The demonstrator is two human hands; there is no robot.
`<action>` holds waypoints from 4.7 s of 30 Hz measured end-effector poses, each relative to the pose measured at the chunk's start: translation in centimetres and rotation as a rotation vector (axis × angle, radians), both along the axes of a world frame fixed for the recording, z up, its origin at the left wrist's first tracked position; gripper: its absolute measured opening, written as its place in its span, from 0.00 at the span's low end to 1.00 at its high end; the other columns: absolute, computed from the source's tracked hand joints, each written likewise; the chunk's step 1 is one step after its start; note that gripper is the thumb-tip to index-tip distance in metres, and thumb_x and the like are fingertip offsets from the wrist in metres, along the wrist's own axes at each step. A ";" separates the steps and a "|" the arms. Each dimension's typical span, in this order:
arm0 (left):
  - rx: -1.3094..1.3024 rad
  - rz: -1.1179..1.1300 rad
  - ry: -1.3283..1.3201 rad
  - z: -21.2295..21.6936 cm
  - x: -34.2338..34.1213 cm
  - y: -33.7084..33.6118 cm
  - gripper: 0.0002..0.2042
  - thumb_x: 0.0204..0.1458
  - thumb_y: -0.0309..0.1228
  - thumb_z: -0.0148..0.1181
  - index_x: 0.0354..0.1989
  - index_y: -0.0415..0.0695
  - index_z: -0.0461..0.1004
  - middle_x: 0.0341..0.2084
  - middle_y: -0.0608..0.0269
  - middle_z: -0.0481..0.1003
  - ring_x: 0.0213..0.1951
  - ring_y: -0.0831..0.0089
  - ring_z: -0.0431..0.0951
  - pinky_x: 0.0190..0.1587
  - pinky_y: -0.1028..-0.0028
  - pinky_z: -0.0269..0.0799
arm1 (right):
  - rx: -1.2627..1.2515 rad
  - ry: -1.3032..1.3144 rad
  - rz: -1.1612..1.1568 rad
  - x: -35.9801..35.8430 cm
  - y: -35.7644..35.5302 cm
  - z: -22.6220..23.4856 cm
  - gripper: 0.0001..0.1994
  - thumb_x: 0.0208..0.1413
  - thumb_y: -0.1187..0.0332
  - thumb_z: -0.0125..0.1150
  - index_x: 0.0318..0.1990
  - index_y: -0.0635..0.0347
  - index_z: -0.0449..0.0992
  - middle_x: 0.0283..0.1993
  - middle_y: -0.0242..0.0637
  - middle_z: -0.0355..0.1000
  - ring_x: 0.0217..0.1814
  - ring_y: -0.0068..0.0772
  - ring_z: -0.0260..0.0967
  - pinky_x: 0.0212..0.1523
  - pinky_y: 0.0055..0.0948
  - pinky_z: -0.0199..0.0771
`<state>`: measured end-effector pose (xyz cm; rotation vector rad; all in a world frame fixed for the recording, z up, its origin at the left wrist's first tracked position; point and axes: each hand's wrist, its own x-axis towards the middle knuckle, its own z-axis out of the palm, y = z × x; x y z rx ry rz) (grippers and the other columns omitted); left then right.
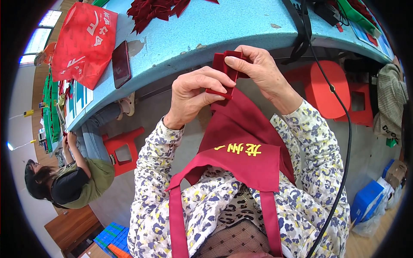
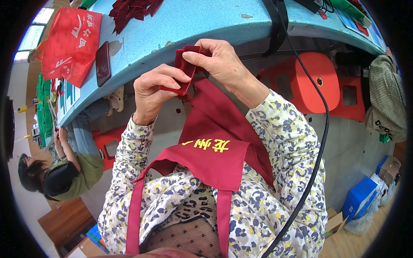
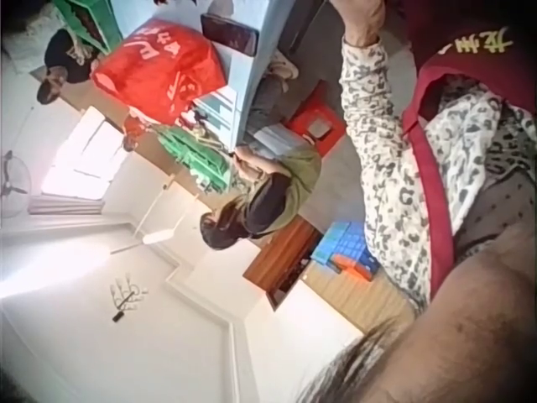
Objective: Folding small pieces of red fabric into decorative shapes at a factory workbench.
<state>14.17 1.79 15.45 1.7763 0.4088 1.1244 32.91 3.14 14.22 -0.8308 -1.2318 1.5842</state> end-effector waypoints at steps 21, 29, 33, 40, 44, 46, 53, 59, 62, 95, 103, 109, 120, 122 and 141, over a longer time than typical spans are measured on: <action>-0.647 0.131 -0.150 0.7 -1.4 1.7 0.06 0.54 0.25 0.51 0.34 0.36 0.74 0.31 0.65 0.74 0.32 0.81 0.71 0.36 0.82 0.67 | -0.031 0.032 0.039 -1.8 2.0 -0.8 0.07 0.51 0.65 0.59 0.29 0.59 0.73 0.26 0.24 0.69 0.29 0.12 0.63 0.34 0.14 0.64; 0.022 0.111 0.336 2.1 -3.0 4.2 0.05 0.50 0.21 0.53 0.33 0.38 0.74 0.28 0.66 0.70 0.31 0.79 0.69 0.35 0.81 0.63 | -0.059 0.014 0.024 -1.9 2.4 0.3 0.08 0.51 0.64 0.60 0.29 0.59 0.73 0.26 0.24 0.69 0.30 0.11 0.63 0.33 0.14 0.62; 0.137 0.036 0.467 3.6 -3.1 4.8 0.05 0.46 0.20 0.55 0.32 0.40 0.74 0.25 0.64 0.69 0.31 0.75 0.69 0.34 0.79 0.63 | 0.017 -0.027 0.009 -2.3 2.7 0.4 0.08 0.51 0.64 0.60 0.28 0.59 0.73 0.26 0.24 0.68 0.29 0.11 0.62 0.32 0.14 0.61; 0.489 0.072 0.875 6.8 -3.9 4.8 0.03 0.43 0.20 0.55 0.26 0.40 0.72 0.30 0.63 0.67 0.35 0.65 0.68 0.32 0.71 0.64 | 0.133 -0.093 -0.006 -3.2 4.2 1.7 0.09 0.51 0.64 0.60 0.28 0.60 0.72 0.24 0.24 0.67 0.28 0.12 0.60 0.30 0.14 0.59; 0.615 0.172 1.046 8.1 -4.2 4.3 0.02 0.42 0.20 0.55 0.24 0.40 0.70 0.33 0.63 0.67 0.37 0.63 0.68 0.34 0.69 0.65 | 0.168 -0.187 -0.018 -4.0 4.6 2.1 0.10 0.51 0.63 0.59 0.27 0.61 0.72 0.24 0.24 0.66 0.27 0.12 0.59 0.29 0.14 0.59; 0.634 0.220 1.099 8.4 -4.6 4.1 0.01 0.42 0.20 0.55 0.24 0.40 0.70 0.34 0.63 0.67 0.38 0.63 0.68 0.35 0.69 0.65 | 0.177 -0.219 -0.009 -4.4 4.7 2.4 0.10 0.51 0.63 0.59 0.27 0.61 0.72 0.24 0.24 0.66 0.27 0.12 0.59 0.29 0.14 0.59; 0.352 0.029 0.614 8.8 -4.9 5.4 0.02 0.41 0.21 0.56 0.24 0.41 0.72 0.32 0.63 0.70 0.36 0.65 0.68 0.37 0.72 0.63 | 0.117 -0.159 -0.013 -5.2 5.5 3.0 0.09 0.50 0.64 0.59 0.27 0.61 0.73 0.23 0.24 0.67 0.26 0.12 0.60 0.27 0.15 0.60; 0.446 -0.114 0.695 9.3 -5.6 6.4 0.04 0.40 0.21 0.57 0.25 0.43 0.73 0.26 0.65 0.71 0.35 0.66 0.67 0.38 0.73 0.62 | 0.141 -0.191 0.025 -5.4 5.5 4.1 0.09 0.50 0.65 0.59 0.27 0.61 0.73 0.23 0.25 0.67 0.25 0.12 0.60 0.26 0.15 0.60; 0.494 -0.035 0.803 9.5 -5.6 6.3 0.05 0.39 0.20 0.57 0.26 0.43 0.73 0.23 0.65 0.71 0.35 0.67 0.68 0.39 0.73 0.62 | 0.131 -0.179 0.024 -5.7 5.6 4.2 0.09 0.50 0.64 0.59 0.27 0.61 0.73 0.22 0.25 0.67 0.25 0.12 0.60 0.25 0.15 0.60; 0.349 0.340 0.485 18.5 -10.4 2.0 0.06 0.39 0.17 0.60 0.27 0.39 0.74 0.24 0.63 0.74 0.32 0.70 0.73 0.35 0.75 0.68 | -0.051 0.159 0.097 -10.6 2.6 15.9 0.03 0.48 0.69 0.58 0.29 0.58 0.74 0.27 0.26 0.71 0.29 0.13 0.67 0.33 0.14 0.65; 0.365 0.401 0.525 18.4 -10.6 1.5 0.05 0.40 0.18 0.59 0.28 0.39 0.75 0.26 0.64 0.75 0.33 0.71 0.73 0.37 0.75 0.68 | -0.094 0.111 0.107 -10.8 2.4 15.4 0.03 0.49 0.70 0.58 0.27 0.58 0.74 0.27 0.26 0.71 0.29 0.13 0.67 0.33 0.14 0.65; 0.158 0.380 0.364 17.3 -11.0 1.4 0.05 0.42 0.19 0.58 0.28 0.41 0.76 0.28 0.66 0.76 0.41 0.68 0.75 0.48 0.70 0.65 | -0.040 0.108 0.118 -10.9 1.8 14.7 0.05 0.49 0.68 0.59 0.28 0.58 0.74 0.27 0.25 0.71 0.29 0.12 0.65 0.33 0.13 0.63; 0.160 0.349 0.417 15.8 -11.7 2.1 0.04 0.44 0.22 0.58 0.29 0.41 0.76 0.25 0.67 0.76 0.40 0.69 0.76 0.55 0.63 0.57 | 0.094 0.035 0.131 -10.9 2.5 13.5 0.07 0.50 0.65 0.59 0.31 0.60 0.75 0.28 0.25 0.70 0.31 0.13 0.64 0.36 0.15 0.63; 0.158 0.345 0.425 15.4 -11.7 2.1 0.04 0.44 0.22 0.58 0.29 0.41 0.76 0.26 0.67 0.76 0.38 0.71 0.76 0.52 0.65 0.61 | 0.106 0.017 0.128 -11.0 2.5 13.2 0.08 0.50 0.65 0.59 0.31 0.60 0.75 0.28 0.25 0.70 0.31 0.13 0.64 0.36 0.16 0.63; -0.414 0.201 0.027 11.4 -8.9 2.5 0.05 0.48 0.21 0.57 0.33 0.35 0.74 0.26 0.65 0.75 0.28 0.82 0.73 0.34 0.83 0.70 | 0.048 -0.062 0.142 -8.8 3.1 11.1 0.06 0.49 0.67 0.58 0.31 0.60 0.75 0.27 0.25 0.70 0.31 0.12 0.63 0.36 0.15 0.62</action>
